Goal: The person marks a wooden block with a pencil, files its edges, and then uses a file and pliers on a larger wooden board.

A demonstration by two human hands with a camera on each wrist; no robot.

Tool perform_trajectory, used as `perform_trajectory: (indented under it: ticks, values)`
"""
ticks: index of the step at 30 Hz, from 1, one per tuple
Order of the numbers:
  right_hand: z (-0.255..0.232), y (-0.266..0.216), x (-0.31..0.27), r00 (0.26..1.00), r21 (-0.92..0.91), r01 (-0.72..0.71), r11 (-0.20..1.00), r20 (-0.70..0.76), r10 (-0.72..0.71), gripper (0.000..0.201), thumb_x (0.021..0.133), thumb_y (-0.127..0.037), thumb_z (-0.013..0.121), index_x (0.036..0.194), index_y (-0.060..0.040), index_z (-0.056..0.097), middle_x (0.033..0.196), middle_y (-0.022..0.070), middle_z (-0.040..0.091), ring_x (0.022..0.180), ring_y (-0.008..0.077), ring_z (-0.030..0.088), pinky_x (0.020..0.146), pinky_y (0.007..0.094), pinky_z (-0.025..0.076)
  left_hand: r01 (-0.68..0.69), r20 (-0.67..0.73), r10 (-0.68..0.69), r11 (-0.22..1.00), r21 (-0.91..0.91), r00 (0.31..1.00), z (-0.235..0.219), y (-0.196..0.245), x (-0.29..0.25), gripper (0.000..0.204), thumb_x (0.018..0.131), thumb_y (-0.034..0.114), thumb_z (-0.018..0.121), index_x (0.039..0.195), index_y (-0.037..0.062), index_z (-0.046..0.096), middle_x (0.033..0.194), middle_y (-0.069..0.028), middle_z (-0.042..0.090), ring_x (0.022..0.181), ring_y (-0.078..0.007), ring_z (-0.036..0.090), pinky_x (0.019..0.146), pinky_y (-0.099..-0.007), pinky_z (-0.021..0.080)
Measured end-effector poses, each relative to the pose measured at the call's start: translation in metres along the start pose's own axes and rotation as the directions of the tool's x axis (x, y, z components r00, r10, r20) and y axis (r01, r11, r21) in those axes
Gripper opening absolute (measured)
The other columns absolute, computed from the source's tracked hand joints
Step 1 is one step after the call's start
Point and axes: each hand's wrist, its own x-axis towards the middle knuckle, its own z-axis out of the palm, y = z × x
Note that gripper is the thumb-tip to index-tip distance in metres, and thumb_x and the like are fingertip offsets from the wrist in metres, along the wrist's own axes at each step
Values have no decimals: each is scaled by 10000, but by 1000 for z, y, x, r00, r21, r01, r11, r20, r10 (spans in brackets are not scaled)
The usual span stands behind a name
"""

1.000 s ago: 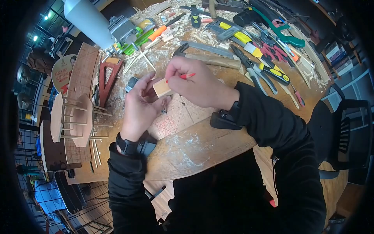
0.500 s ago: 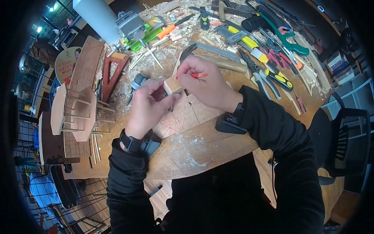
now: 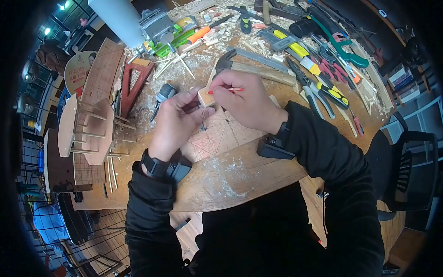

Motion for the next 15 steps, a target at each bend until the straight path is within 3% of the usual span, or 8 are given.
perform_trajectory:
  ticks: [8, 12, 15]
  values:
    - [-1, -2, 0, 995, -162, 99, 982, 45, -93, 123, 983, -69, 622, 1020, 23, 697, 887, 56, 684, 808, 98, 628, 721, 279, 515, -22, 4, 22, 996, 88, 1000, -2, 0, -1, 528, 868, 85, 885, 1329, -73, 684, 936, -26, 747, 856, -57, 632, 795, -240, 551]
    - [0, 0, -2, 991, -172, 134, 976, 40, -129, 121, 979, -71, 624, 1013, 21, 695, 888, 68, 685, 813, 106, 633, 727, 286, 517, -3, 11, 2, 996, 92, 1000, -2, -1, 0, 533, 859, 81, 889, 1334, -55, 690, 931, -25, 748, 857, -54, 637, 792, -243, 551]
    - [1, 0, -2, 998, -65, 56, 996, -4, -56, 118, 980, -71, 622, 1008, 19, 693, 885, 75, 684, 817, 107, 633, 729, 286, 517, -17, 0, 17, 997, 79, 1000, -1, -2, 0, 534, 855, 82, 892, 1332, -54, 692, 918, -19, 740, 843, -52, 631, 780, -242, 550]
